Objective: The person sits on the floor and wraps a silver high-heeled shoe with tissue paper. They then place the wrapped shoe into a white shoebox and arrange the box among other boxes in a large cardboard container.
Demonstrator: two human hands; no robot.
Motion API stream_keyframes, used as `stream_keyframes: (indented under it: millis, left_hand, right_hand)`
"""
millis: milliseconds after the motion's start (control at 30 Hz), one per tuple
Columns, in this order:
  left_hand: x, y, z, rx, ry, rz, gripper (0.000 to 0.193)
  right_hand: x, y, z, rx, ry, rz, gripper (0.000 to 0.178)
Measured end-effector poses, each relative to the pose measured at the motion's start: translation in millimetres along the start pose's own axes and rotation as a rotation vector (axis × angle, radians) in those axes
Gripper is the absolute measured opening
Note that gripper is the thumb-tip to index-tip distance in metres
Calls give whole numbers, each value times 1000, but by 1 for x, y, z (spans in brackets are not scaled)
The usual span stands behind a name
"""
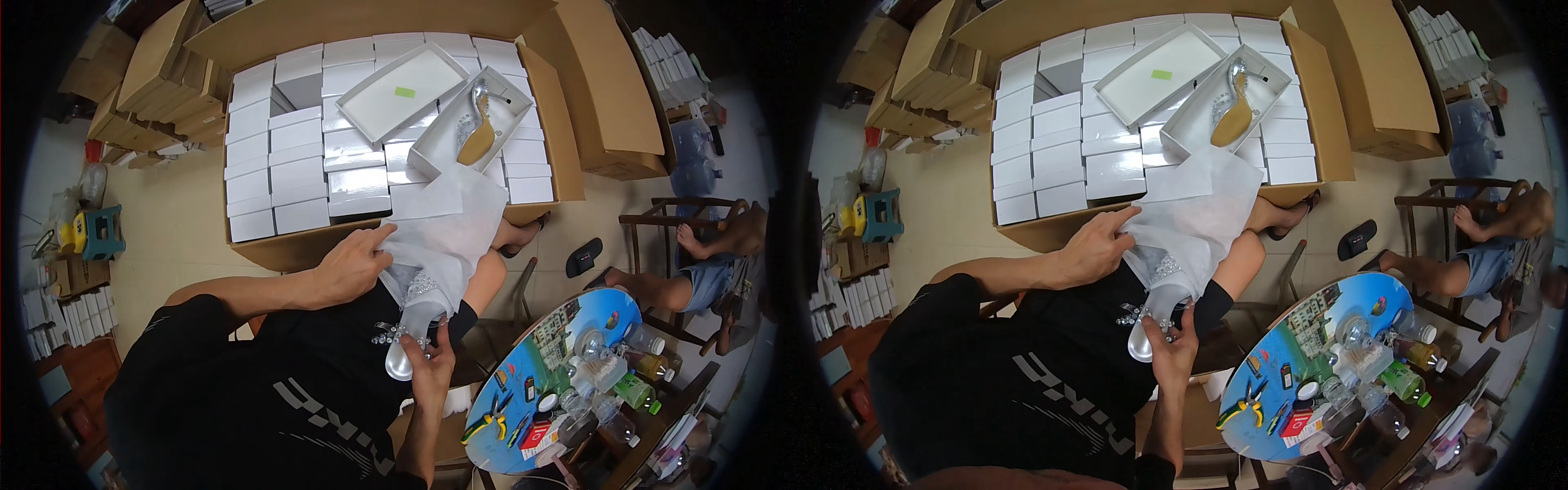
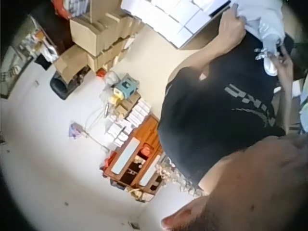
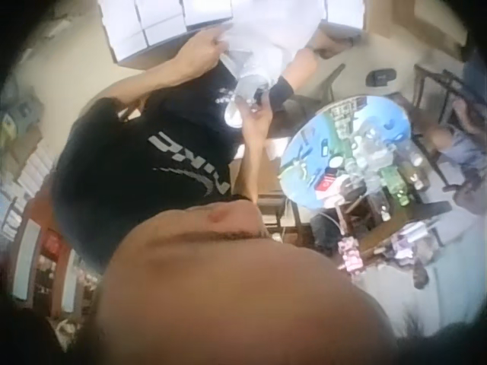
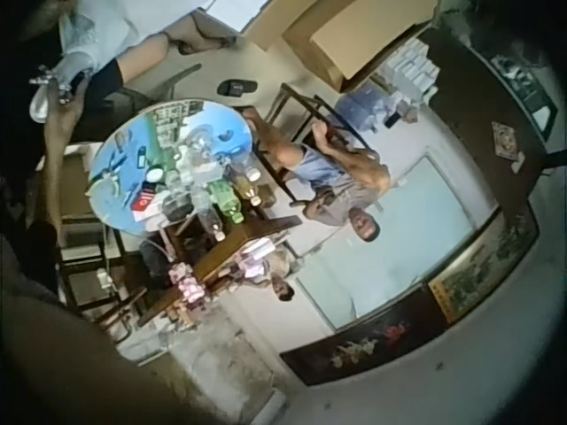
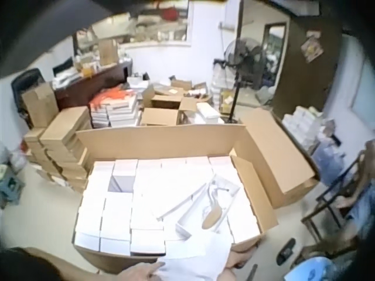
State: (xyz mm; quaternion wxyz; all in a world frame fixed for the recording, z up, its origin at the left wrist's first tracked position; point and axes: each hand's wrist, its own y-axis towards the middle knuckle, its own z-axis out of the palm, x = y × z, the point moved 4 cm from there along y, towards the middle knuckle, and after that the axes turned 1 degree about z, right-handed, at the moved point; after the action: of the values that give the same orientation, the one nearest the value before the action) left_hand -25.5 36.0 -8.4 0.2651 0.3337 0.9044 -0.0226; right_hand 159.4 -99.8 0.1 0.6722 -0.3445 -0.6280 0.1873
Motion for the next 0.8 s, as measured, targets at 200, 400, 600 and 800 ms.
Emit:
stream_keyframes:
  millis: [200,400,600,800]
  left_hand:
    - [-20,9,-1,40,-107,290,38]
    - [-58,0,-14,58,-119,649,45]
    - [-59,-20,-1,-13,-81,545,50]
    - [-90,-14,-6,-157,-361,611,35]
  right_hand:
    - [13,-7,8,66,56,40,86]
    - [13,10,-10,-124,314,-141,52]
    - [23,39,-7,55,1327,-187,45]
    - [-63,74,-29,-195,821,-321,46]
